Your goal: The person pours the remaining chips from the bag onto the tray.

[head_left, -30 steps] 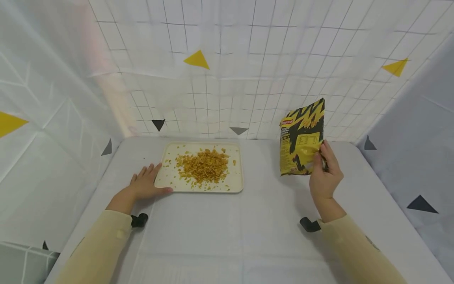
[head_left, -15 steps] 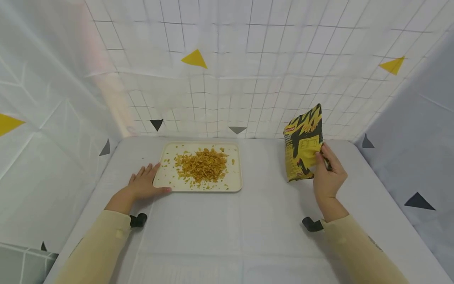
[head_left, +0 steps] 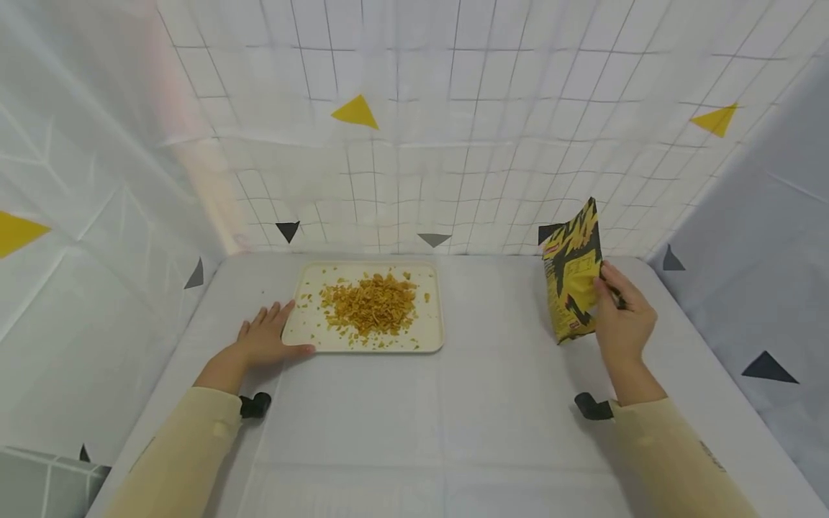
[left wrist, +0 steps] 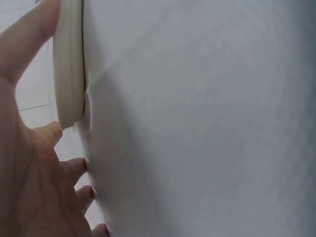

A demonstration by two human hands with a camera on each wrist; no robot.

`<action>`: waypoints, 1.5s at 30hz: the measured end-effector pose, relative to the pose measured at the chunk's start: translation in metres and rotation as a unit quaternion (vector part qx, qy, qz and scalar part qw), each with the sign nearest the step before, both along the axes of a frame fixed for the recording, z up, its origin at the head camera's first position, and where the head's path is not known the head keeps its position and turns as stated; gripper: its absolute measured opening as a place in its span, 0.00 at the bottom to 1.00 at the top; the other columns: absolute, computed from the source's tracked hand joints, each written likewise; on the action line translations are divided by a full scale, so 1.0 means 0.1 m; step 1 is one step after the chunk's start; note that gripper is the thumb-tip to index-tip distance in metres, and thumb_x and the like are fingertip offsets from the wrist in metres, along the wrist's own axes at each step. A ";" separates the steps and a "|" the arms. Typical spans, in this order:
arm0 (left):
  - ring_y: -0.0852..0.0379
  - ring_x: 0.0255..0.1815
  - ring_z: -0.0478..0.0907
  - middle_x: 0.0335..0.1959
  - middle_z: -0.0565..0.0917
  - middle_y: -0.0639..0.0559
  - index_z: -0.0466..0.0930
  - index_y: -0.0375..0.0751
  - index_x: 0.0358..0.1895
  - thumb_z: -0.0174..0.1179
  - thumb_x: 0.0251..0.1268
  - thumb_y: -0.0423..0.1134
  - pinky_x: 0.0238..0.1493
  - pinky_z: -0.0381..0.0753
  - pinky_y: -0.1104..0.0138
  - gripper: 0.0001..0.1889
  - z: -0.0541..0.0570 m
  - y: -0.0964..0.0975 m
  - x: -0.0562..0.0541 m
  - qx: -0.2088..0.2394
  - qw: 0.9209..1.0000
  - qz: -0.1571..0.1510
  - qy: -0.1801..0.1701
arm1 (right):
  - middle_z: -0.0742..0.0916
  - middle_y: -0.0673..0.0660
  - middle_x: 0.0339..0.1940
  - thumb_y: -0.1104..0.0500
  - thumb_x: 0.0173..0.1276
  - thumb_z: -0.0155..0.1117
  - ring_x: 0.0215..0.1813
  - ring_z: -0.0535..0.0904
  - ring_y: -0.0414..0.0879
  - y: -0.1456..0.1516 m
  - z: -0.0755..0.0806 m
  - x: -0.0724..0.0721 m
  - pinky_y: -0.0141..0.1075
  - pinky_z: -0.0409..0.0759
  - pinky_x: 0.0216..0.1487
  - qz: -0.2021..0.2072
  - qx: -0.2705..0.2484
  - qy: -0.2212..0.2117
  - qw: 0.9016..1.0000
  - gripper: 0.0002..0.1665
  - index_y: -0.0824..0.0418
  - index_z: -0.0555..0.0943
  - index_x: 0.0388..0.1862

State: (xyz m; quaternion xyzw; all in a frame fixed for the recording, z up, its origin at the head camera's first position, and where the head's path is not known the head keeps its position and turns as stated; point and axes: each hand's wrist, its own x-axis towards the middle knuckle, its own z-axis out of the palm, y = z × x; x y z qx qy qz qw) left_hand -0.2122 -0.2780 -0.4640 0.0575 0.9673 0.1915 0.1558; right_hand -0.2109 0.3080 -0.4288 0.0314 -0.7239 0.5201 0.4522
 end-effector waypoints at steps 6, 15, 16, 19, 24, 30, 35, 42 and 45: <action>0.25 0.78 0.35 0.79 0.41 0.26 0.39 0.38 0.81 0.62 0.53 0.75 0.69 0.34 0.29 0.64 -0.04 -0.01 0.00 -0.002 1.000 0.005 0.000 | 0.88 0.54 0.54 0.70 0.66 0.69 0.54 0.83 0.33 0.04 0.08 0.01 0.23 0.79 0.51 -0.003 0.060 -0.046 0.997 0.15 0.62 0.88 0.51; 0.24 0.78 0.34 0.79 0.41 0.26 0.39 0.37 0.81 0.61 0.53 0.76 0.69 0.34 0.28 0.65 -0.04 0.00 0.00 -0.005 1.000 0.001 0.002 | 0.89 0.56 0.50 0.65 0.65 0.72 0.41 0.82 0.27 -0.05 0.09 0.05 0.17 0.77 0.37 0.010 0.055 -0.103 0.993 0.17 0.62 0.87 0.53; 0.24 0.78 0.34 0.79 0.41 0.26 0.39 0.37 0.81 0.61 0.53 0.76 0.69 0.34 0.28 0.65 -0.04 0.00 0.00 -0.006 1.000 0.000 0.002 | 0.89 0.55 0.50 0.63 0.66 0.71 0.39 0.81 0.26 -0.07 0.09 0.07 0.17 0.76 0.35 0.008 0.049 -0.114 0.992 0.17 0.61 0.87 0.54; 0.25 0.78 0.34 0.79 0.40 0.26 0.39 0.38 0.81 0.60 0.53 0.76 0.69 0.34 0.29 0.65 -0.03 0.00 0.00 -0.007 1.000 0.000 -0.002 | 0.88 0.56 0.53 0.57 0.68 0.70 0.41 0.80 0.25 -0.13 0.09 0.10 0.17 0.76 0.35 0.003 0.046 -0.149 0.988 0.18 0.58 0.86 0.56; 0.25 0.78 0.33 0.79 0.39 0.26 0.38 0.38 0.81 0.61 0.53 0.76 0.69 0.33 0.29 0.65 -0.02 0.00 0.01 -0.002 1.000 0.002 -0.005 | 0.87 0.58 0.56 0.55 0.73 0.65 0.46 0.78 0.23 -0.22 0.08 0.13 0.16 0.74 0.36 0.005 0.088 -0.180 0.980 0.17 0.57 0.86 0.58; 0.25 0.78 0.33 0.79 0.39 0.26 0.37 0.38 0.81 0.59 0.53 0.77 0.69 0.33 0.29 0.65 -0.06 -0.02 -0.01 -0.008 1.000 0.000 -0.002 | 0.88 0.57 0.54 0.59 0.72 0.66 0.55 0.80 0.30 -0.35 0.05 0.10 0.15 0.73 0.48 0.020 0.144 -0.174 0.974 0.15 0.59 0.87 0.56; 0.24 0.78 0.33 0.79 0.39 0.26 0.37 0.38 0.81 0.59 0.54 0.76 0.69 0.33 0.29 0.65 -0.06 -0.02 -0.01 -0.008 1.000 -0.001 -0.003 | 0.87 0.57 0.56 0.59 0.71 0.67 0.60 0.82 0.53 -0.44 0.03 0.08 0.18 0.73 0.54 0.037 0.168 -0.186 0.967 0.15 0.58 0.87 0.55; 0.25 0.78 0.33 0.79 0.39 0.26 0.38 0.38 0.81 0.59 0.54 0.76 0.69 0.33 0.29 0.64 -0.03 -0.01 0.01 -0.011 1.000 -0.001 -0.003 | 0.84 0.65 0.60 0.57 0.72 0.66 0.61 0.80 0.65 -0.51 0.02 0.10 0.57 0.78 0.58 0.055 0.210 -0.225 0.950 0.19 0.58 0.84 0.60; 0.24 0.77 0.34 0.79 0.40 0.25 0.38 0.37 0.81 0.60 0.55 0.75 0.69 0.34 0.29 0.64 -0.01 0.01 0.01 -0.007 1.000 -0.001 -0.002 | 0.80 0.66 0.65 0.51 0.73 0.64 0.64 0.76 0.67 -0.54 0.00 0.11 0.61 0.75 0.60 0.071 0.239 -0.278 0.928 0.24 0.54 0.80 0.66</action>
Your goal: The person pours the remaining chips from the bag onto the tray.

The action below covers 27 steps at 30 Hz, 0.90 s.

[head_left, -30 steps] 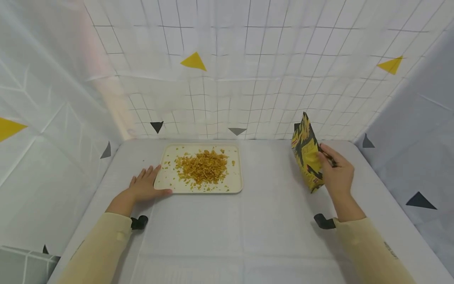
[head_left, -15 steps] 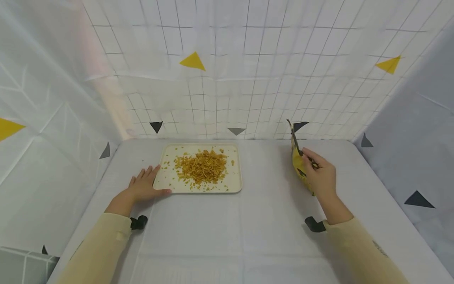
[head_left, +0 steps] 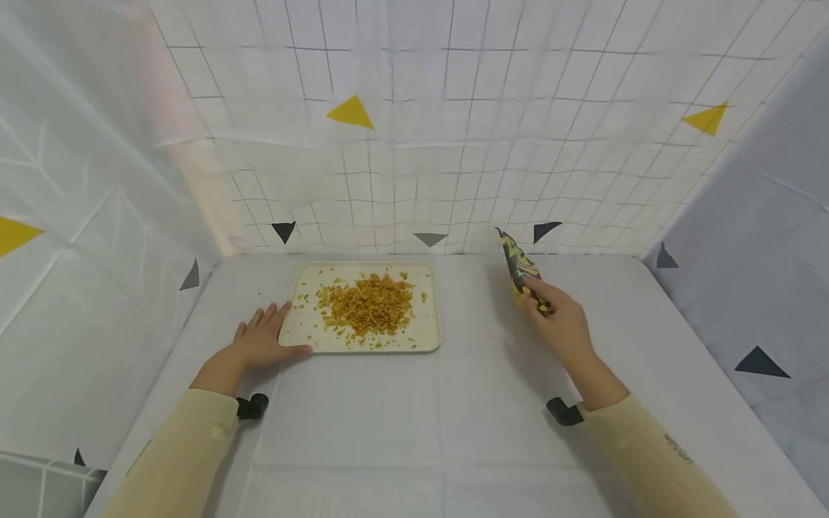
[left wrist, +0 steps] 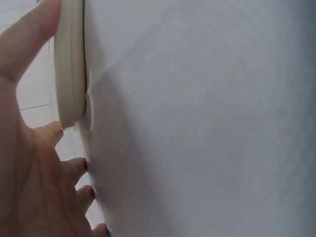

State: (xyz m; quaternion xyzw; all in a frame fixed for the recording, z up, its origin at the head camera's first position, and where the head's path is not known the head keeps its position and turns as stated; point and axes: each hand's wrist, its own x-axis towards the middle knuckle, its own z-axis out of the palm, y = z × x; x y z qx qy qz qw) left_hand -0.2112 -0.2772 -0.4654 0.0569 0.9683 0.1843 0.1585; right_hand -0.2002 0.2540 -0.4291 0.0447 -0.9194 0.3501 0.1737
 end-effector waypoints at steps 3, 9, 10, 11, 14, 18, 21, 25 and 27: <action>0.24 0.77 0.35 0.79 0.40 0.25 0.39 0.37 0.81 0.61 0.55 0.74 0.69 0.35 0.28 0.63 0.02 0.01 0.00 0.002 1.000 0.000 0.001 | 0.77 0.67 0.68 0.48 0.74 0.62 0.67 0.73 0.67 -0.04 -0.02 0.00 0.62 0.72 0.62 0.019 0.035 -0.042 0.998 0.28 0.53 0.76 0.70; 0.24 0.77 0.35 0.79 0.41 0.25 0.39 0.37 0.81 0.61 0.55 0.74 0.69 0.35 0.28 0.64 0.03 0.02 0.01 0.002 1.000 -0.001 0.002 | 0.78 0.64 0.69 0.47 0.74 0.63 0.69 0.72 0.64 -0.15 -0.07 -0.01 0.60 0.70 0.65 0.061 0.071 -0.042 0.995 0.29 0.57 0.76 0.70; 0.24 0.77 0.35 0.79 0.41 0.25 0.39 0.37 0.81 0.61 0.55 0.75 0.69 0.35 0.28 0.64 0.03 0.01 0.00 0.002 1.000 0.000 0.002 | 0.77 0.63 0.69 0.47 0.73 0.64 0.69 0.71 0.64 -0.16 -0.08 -0.02 0.60 0.69 0.66 0.069 0.076 -0.039 0.994 0.30 0.58 0.76 0.70; 0.24 0.77 0.35 0.78 0.41 0.25 0.39 0.37 0.81 0.61 0.55 0.75 0.69 0.35 0.28 0.64 0.02 0.01 0.00 0.001 1.000 0.000 0.002 | 0.77 0.63 0.70 0.47 0.73 0.64 0.70 0.70 0.63 -0.17 -0.09 -0.02 0.59 0.68 0.67 0.075 0.083 -0.039 0.993 0.30 0.58 0.76 0.70; 0.23 0.77 0.35 0.78 0.41 0.24 0.39 0.36 0.81 0.61 0.54 0.75 0.69 0.35 0.28 0.64 0.01 0.00 0.01 0.000 1.000 -0.001 0.002 | 0.75 0.62 0.72 0.47 0.72 0.65 0.73 0.66 0.63 -0.20 -0.10 -0.02 0.59 0.64 0.71 0.094 0.100 -0.049 0.989 0.32 0.59 0.75 0.71; 0.23 0.77 0.35 0.78 0.41 0.24 0.39 0.36 0.81 0.61 0.55 0.75 0.68 0.35 0.28 0.64 0.02 0.00 0.02 0.002 1.000 -0.002 0.002 | 0.73 0.63 0.74 0.45 0.73 0.64 0.76 0.63 0.63 -0.24 -0.13 -0.04 0.59 0.59 0.73 0.114 0.130 -0.067 0.983 0.34 0.59 0.73 0.72; 0.23 0.77 0.35 0.78 0.41 0.25 0.39 0.36 0.81 0.61 0.55 0.74 0.69 0.35 0.28 0.64 0.02 0.00 0.01 0.002 1.000 -0.001 0.001 | 0.71 0.64 0.75 0.44 0.73 0.62 0.77 0.60 0.64 -0.29 -0.16 -0.05 0.60 0.57 0.74 0.126 0.150 -0.083 0.977 0.36 0.60 0.71 0.74; 0.23 0.77 0.35 0.78 0.41 0.24 0.39 0.35 0.81 0.61 0.55 0.75 0.69 0.35 0.28 0.64 0.02 0.00 0.01 0.001 1.000 -0.002 -0.001 | 0.70 0.65 0.75 0.42 0.73 0.63 0.77 0.57 0.66 -0.36 -0.20 -0.05 0.63 0.54 0.74 0.132 0.170 -0.096 0.972 0.38 0.60 0.70 0.74; 0.23 0.77 0.35 0.78 0.41 0.24 0.39 0.35 0.81 0.61 0.54 0.75 0.69 0.35 0.28 0.64 0.01 0.00 0.01 0.001 1.000 -0.002 -0.002 | 0.70 0.66 0.75 0.41 0.72 0.63 0.77 0.56 0.67 -0.39 -0.22 -0.06 0.64 0.53 0.74 0.133 0.181 -0.100 0.969 0.39 0.60 0.70 0.74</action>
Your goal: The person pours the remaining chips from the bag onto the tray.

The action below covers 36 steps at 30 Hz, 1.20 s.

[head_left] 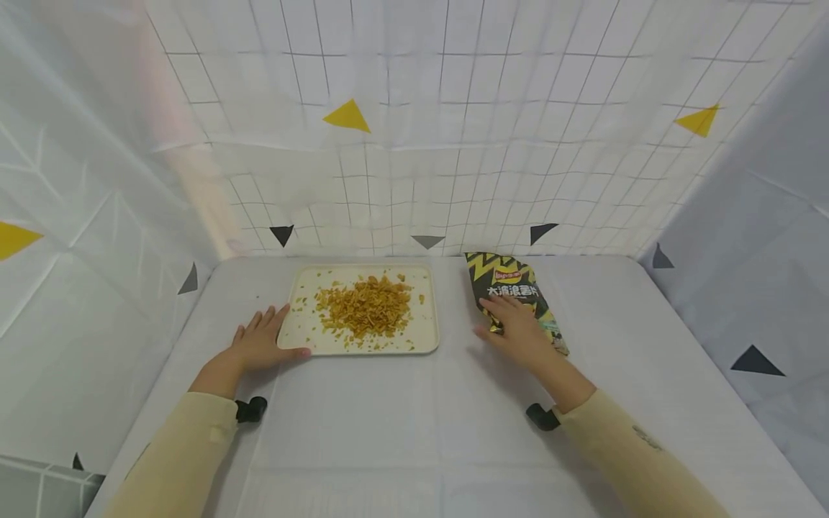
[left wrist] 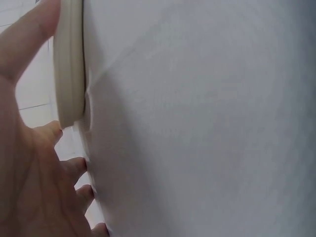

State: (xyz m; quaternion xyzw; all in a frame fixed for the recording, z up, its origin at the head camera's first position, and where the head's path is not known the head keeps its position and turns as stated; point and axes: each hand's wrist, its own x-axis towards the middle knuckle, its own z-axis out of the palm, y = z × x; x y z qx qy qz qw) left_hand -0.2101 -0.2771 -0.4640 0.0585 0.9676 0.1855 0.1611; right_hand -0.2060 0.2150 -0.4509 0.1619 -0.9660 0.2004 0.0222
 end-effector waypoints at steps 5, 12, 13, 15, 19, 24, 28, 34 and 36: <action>0.23 0.77 0.34 0.78 0.40 0.24 0.39 0.36 0.81 0.61 0.54 0.75 0.69 0.34 0.28 0.64 -0.01 0.00 -0.01 0.003 1.000 0.002 -0.003 | 0.68 0.66 0.76 0.41 0.71 0.64 0.78 0.55 0.68 -0.06 -0.03 -0.01 0.64 0.52 0.74 -0.002 0.013 -0.008 1.000 0.39 0.60 0.70 0.74; 0.24 0.77 0.35 0.79 0.41 0.25 0.40 0.37 0.81 0.61 0.53 0.75 0.69 0.34 0.29 0.64 -0.02 0.00 0.00 0.002 1.000 0.004 0.004 | 0.67 0.65 0.77 0.39 0.72 0.62 0.79 0.52 0.68 -0.08 0.01 0.01 0.66 0.52 0.73 -0.004 0.016 -0.032 0.999 0.41 0.58 0.69 0.75; 0.24 0.77 0.35 0.79 0.41 0.25 0.40 0.37 0.81 0.61 0.53 0.75 0.69 0.35 0.29 0.64 -0.02 0.00 0.01 0.001 1.000 0.004 0.006 | 0.66 0.65 0.78 0.38 0.72 0.62 0.79 0.51 0.68 -0.07 0.02 0.01 0.66 0.52 0.73 -0.004 0.011 -0.039 0.999 0.41 0.58 0.68 0.76; 0.23 0.77 0.35 0.78 0.42 0.25 0.40 0.37 0.81 0.61 0.53 0.75 0.69 0.35 0.29 0.64 -0.02 0.00 0.01 0.001 1.000 0.003 0.009 | 0.65 0.65 0.78 0.38 0.72 0.61 0.79 0.49 0.69 -0.04 0.06 0.01 0.68 0.51 0.73 -0.002 -0.005 -0.047 0.999 0.42 0.58 0.67 0.76; 0.23 0.77 0.36 0.78 0.42 0.24 0.40 0.36 0.81 0.62 0.53 0.74 0.69 0.35 0.28 0.64 -0.02 0.01 0.02 0.006 1.000 0.003 0.012 | 0.63 0.70 0.78 0.39 0.74 0.58 0.79 0.45 0.71 0.07 0.14 -0.02 0.69 0.46 0.73 -0.004 -0.024 -0.044 0.999 0.42 0.61 0.65 0.77; 0.23 0.77 0.36 0.78 0.42 0.25 0.40 0.37 0.81 0.61 0.54 0.75 0.69 0.35 0.28 0.64 -0.04 0.01 0.01 0.002 1.000 0.002 0.010 | 0.57 0.78 0.77 0.39 0.77 0.53 0.77 0.44 0.77 0.24 0.19 -0.03 0.71 0.43 0.72 -0.019 0.012 -0.059 0.998 0.45 0.67 0.58 0.79; 0.23 0.77 0.36 0.78 0.42 0.25 0.40 0.37 0.81 0.61 0.54 0.75 0.69 0.36 0.28 0.64 -0.03 0.01 0.01 0.003 1.000 0.000 0.009 | 0.49 0.77 0.79 0.32 0.74 0.51 0.77 0.39 0.78 0.34 0.20 0.01 0.77 0.46 0.67 -0.052 0.038 -0.124 0.990 0.52 0.63 0.50 0.82; 0.24 0.77 0.36 0.78 0.42 0.25 0.40 0.37 0.81 0.61 0.55 0.74 0.69 0.36 0.29 0.63 -0.01 0.02 0.01 0.004 1.000 0.003 0.013 | 0.43 0.76 0.80 0.26 0.70 0.51 0.77 0.34 0.79 0.36 0.17 0.00 0.80 0.46 0.63 -0.059 0.033 -0.170 0.983 0.58 0.59 0.46 0.83; 0.24 0.77 0.36 0.78 0.42 0.25 0.40 0.37 0.81 0.61 0.55 0.74 0.69 0.36 0.29 0.63 -0.02 0.02 0.01 0.003 1.000 0.002 0.013 | 0.42 0.75 0.80 0.27 0.70 0.51 0.76 0.34 0.79 0.34 0.15 -0.01 0.80 0.46 0.63 -0.055 0.034 -0.172 0.983 0.57 0.60 0.47 0.83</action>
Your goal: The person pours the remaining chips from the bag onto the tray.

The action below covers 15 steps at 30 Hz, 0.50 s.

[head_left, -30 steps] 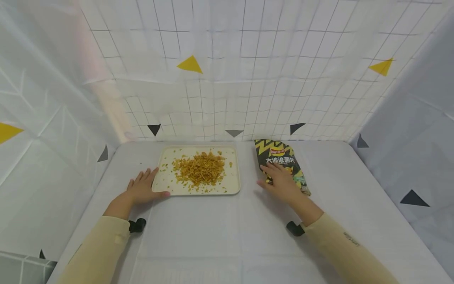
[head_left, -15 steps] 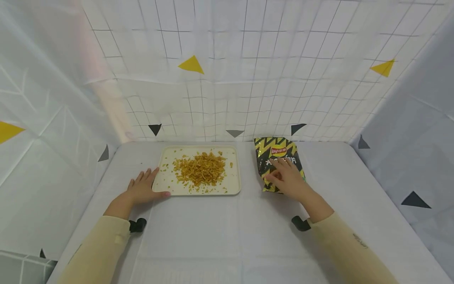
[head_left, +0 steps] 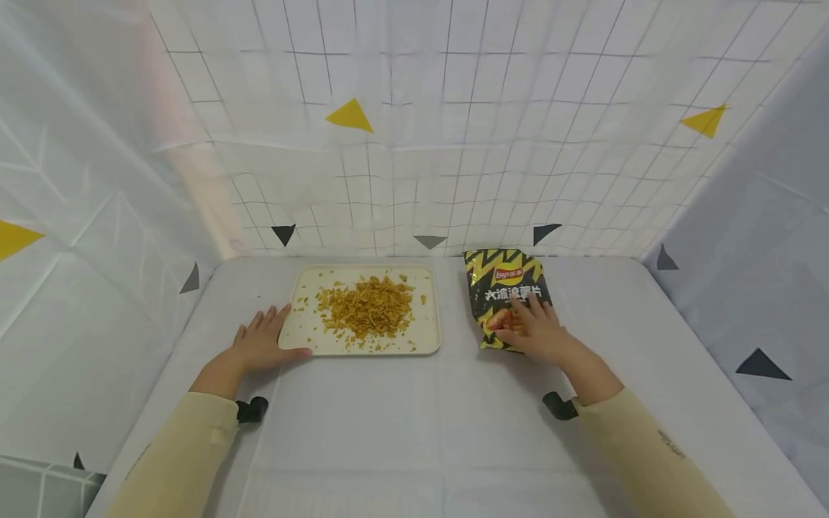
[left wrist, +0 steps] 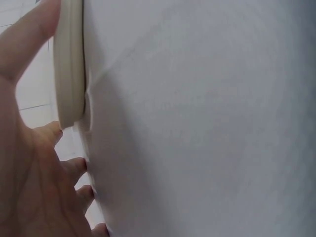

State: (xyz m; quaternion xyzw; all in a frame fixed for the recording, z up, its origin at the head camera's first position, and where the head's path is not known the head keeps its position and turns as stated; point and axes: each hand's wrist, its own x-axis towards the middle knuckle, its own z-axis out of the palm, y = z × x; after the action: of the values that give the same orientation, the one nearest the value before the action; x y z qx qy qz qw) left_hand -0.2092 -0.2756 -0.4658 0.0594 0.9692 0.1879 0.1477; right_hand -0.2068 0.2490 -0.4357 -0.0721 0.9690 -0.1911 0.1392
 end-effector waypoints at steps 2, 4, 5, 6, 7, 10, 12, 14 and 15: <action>0.24 0.77 0.36 0.78 0.42 0.25 0.40 0.37 0.81 0.61 0.55 0.74 0.69 0.36 0.29 0.63 0.00 0.00 0.00 0.000 1.000 0.000 0.001 | 0.42 0.75 0.80 0.27 0.70 0.51 0.76 0.34 0.80 -0.03 -0.01 0.00 0.80 0.46 0.63 0.002 0.003 -0.001 1.000 0.57 0.60 0.47 0.83; 0.24 0.77 0.36 0.78 0.42 0.25 0.40 0.36 0.81 0.61 0.54 0.74 0.69 0.36 0.29 0.64 -0.01 0.00 -0.01 -0.001 1.000 0.001 0.000 | 0.42 0.75 0.80 0.27 0.71 0.50 0.77 0.34 0.79 -0.07 -0.02 -0.01 0.80 0.46 0.63 0.002 0.012 -0.001 1.000 0.57 0.59 0.47 0.83; 0.24 0.77 0.36 0.78 0.42 0.25 0.40 0.36 0.81 0.61 0.54 0.74 0.69 0.36 0.29 0.64 -0.01 0.00 -0.01 -0.001 1.000 0.001 0.000 | 0.42 0.75 0.80 0.27 0.71 0.50 0.77 0.34 0.79 -0.09 -0.03 -0.01 0.79 0.46 0.64 0.002 0.016 -0.001 1.000 0.56 0.60 0.47 0.83; 0.24 0.77 0.36 0.78 0.42 0.25 0.40 0.36 0.81 0.61 0.54 0.74 0.69 0.36 0.29 0.64 -0.01 0.00 -0.01 -0.002 1.000 0.001 0.000 | 0.42 0.75 0.80 0.27 0.71 0.50 0.77 0.34 0.79 -0.10 -0.03 -0.01 0.80 0.45 0.64 0.001 0.019 -0.003 1.000 0.56 0.60 0.47 0.83; 0.24 0.77 0.36 0.78 0.42 0.25 0.40 0.36 0.81 0.61 0.54 0.74 0.69 0.35 0.29 0.64 -0.01 0.00 -0.01 -0.002 1.000 0.001 0.000 | 0.42 0.75 0.80 0.27 0.71 0.50 0.77 0.34 0.79 -0.12 -0.03 -0.02 0.80 0.45 0.63 -0.001 0.022 -0.005 1.000 0.56 0.60 0.47 0.83; 0.24 0.77 0.35 0.78 0.42 0.25 0.40 0.36 0.81 0.61 0.54 0.75 0.69 0.35 0.29 0.64 -0.01 -0.01 -0.01 -0.003 1.000 0.000 -0.001 | 0.42 0.75 0.80 0.27 0.72 0.48 0.77 0.34 0.79 -0.15 -0.01 -0.03 0.80 0.45 0.63 -0.004 0.033 -0.013 0.999 0.56 0.60 0.47 0.83; 0.24 0.77 0.35 0.79 0.41 0.25 0.40 0.37 0.81 0.60 0.53 0.76 0.69 0.34 0.29 0.64 -0.01 -0.02 -0.02 -0.003 1.000 -0.001 -0.002 | 0.41 0.75 0.80 0.26 0.72 0.46 0.76 0.34 0.79 -0.17 0.00 -0.04 0.81 0.45 0.62 -0.005 0.037 -0.020 0.999 0.57 0.61 0.46 0.83; 0.24 0.77 0.35 0.78 0.41 0.25 0.40 0.36 0.81 0.60 0.53 0.76 0.69 0.34 0.28 0.65 -0.02 -0.03 -0.01 -0.002 1.000 -0.001 -0.004 | 0.41 0.75 0.80 0.25 0.71 0.45 0.76 0.34 0.79 -0.19 -0.01 -0.06 0.81 0.45 0.62 -0.006 0.043 -0.024 0.999 0.57 0.61 0.45 0.83; 0.23 0.77 0.34 0.78 0.41 0.25 0.39 0.36 0.81 0.60 0.53 0.76 0.69 0.34 0.28 0.65 -0.02 -0.03 -0.02 -0.002 1.000 -0.001 -0.004 | 0.40 0.74 0.80 0.24 0.71 0.44 0.77 0.33 0.79 -0.20 -0.02 -0.07 0.81 0.44 0.62 -0.007 0.044 -0.027 0.999 0.58 0.61 0.45 0.83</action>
State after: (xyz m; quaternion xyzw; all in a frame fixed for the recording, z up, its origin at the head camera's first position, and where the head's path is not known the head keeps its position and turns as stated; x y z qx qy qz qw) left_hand -0.2108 -0.2785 -0.4677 0.0591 0.9689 0.1861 0.1520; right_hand -0.2134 0.2289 -0.4377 -0.0537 0.9728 -0.1510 0.1671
